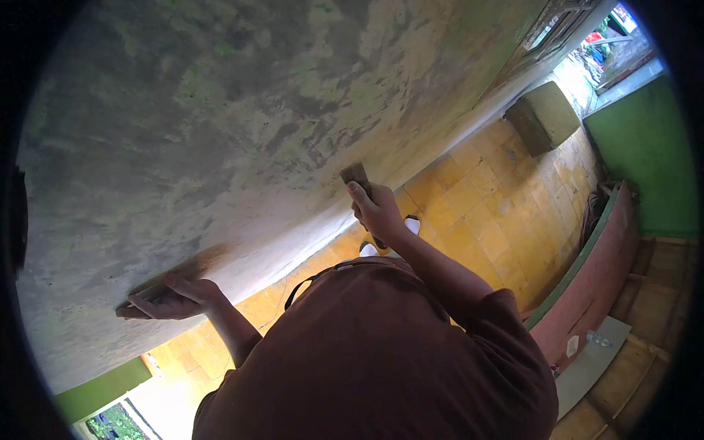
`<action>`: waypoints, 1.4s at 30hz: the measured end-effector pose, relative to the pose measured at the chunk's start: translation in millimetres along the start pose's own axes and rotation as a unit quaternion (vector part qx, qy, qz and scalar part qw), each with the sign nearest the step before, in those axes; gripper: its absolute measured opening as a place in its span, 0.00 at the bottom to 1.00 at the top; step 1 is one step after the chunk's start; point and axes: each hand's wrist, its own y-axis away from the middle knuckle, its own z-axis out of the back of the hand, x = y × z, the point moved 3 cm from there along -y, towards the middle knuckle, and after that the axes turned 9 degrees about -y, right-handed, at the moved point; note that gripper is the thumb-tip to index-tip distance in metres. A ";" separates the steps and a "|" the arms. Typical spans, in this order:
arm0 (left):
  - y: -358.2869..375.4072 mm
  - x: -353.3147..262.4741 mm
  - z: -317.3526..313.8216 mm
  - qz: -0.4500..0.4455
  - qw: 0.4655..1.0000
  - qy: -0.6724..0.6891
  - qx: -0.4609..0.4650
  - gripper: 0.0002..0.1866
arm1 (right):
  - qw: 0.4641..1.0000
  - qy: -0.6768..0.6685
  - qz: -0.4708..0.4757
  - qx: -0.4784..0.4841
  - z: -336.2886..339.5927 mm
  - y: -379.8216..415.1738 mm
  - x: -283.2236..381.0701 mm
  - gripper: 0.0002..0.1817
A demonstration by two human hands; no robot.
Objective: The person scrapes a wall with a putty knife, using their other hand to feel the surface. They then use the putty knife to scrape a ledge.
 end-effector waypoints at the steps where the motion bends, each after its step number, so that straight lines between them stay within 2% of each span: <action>1: 0.0 -0.4 0.1 0.000 1.000 -0.002 -0.002 0.34 | 1.000 0.006 -0.011 -0.008 4.1 4.6 0.0 0.20; 3: 1.1 0.8 2.0 0.000 1.000 -0.023 0.004 0.34 | 1.000 0.011 -0.024 -0.016 14.4 17.5 -6.5 0.20; 5: 1.5 2.8 1.6 -0.003 1.000 -0.023 -0.001 0.34 | 0.991 0.096 -0.072 -0.055 35.5 24.0 -29.9 0.20; 7: 1.7 2.7 1.6 -0.007 1.000 -0.023 -0.005 0.34 | 0.990 0.104 -0.078 -0.056 32.8 19.9 -31.8 0.21; 9: 2.4 2.2 2.0 0.000 1.000 -0.022 0.000 0.34 | 0.980 0.195 0.005 -0.028 16.6 1.8 -11.3 0.22; 10: 2.7 1.4 2.4 0.000 1.000 -0.021 0.001 0.34 | 0.994 0.101 0.050 0.011 1.3 -8.8 5.5 0.22; 13: 1.7 1.5 0.9 0.002 1.000 -0.021 -0.008 0.34 | 0.998 0.052 0.009 0.016 0.6 5.7 11.7 0.22; 20: 2.0 1.9 2.0 0.007 1.000 -0.021 -0.003 0.34 | 0.990 0.115 -0.074 -0.043 42.3 12.7 -31.2 0.22; 22: 3.1 1.7 3.1 0.007 1.000 -0.018 0.003 0.34 | 0.983 0.179 0.037 0.004 12.1 -6.4 10.4 0.22; 23: 2.7 0.8 3.3 0.007 1.000 -0.015 0.000 0.34 | 0.983 0.178 0.035 0.004 8.3 -2.1 11.7 0.22; 25: 2.1 1.4 0.5 0.006 1.000 -0.012 -0.005 0.34 | 0.997 0.065 0.028 0.011 2.5 3.2 12.1 0.24; 26: 4.0 3.1 1.3 0.014 1.000 -0.010 -0.004 0.35 | 0.997 0.066 0.025 0.013 3.3 5.6 10.5 0.24; 28: 5.0 4.7 2.4 0.020 1.000 -0.007 0.000 0.35 | 0.985 0.153 0.086 -0.005 10.9 14.5 9.1 0.23; 29: 4.8 4.2 2.0 0.020 1.000 -0.011 -0.002 0.35 | 0.985 0.153 0.086 -0.005 20.6 16.9 0.8 0.23; 31: 4.7 3.7 1.3 0.020 1.000 -0.014 -0.005 0.35 | 0.981 0.195 0.002 -0.022 47.8 15.1 -34.6 0.23; 35: 7.2 5.9 1.6 0.021 1.000 -0.012 -0.003 0.35 | 0.979 0.200 -0.032 -0.029 53.9 4.7 -60.3 0.23; 37: 6.7 6.1 1.3 0.020 1.000 -0.006 -0.006 0.35 | 0.968 0.249 0.030 -0.004 12.0 -6.8 -13.2 0.23; 38: 6.0 4.9 2.0 0.014 1.000 -0.019 -0.003 0.34 | 0.969 0.246 0.030 -0.005 -0.6 -7.2 -4.2 0.23; 40: 5.2 3.1 1.6 0.007 1.000 -0.029 0.001 0.34 | 0.978 0.171 0.112 0.051 -20.7 -6.2 9.1 0.24; 42: 4.4 3.4 1.7 0.008 1.000 -0.029 -0.003 0.34 | 0.979 0.180 0.094 0.029 -14.2 -0.6 -1.6 0.24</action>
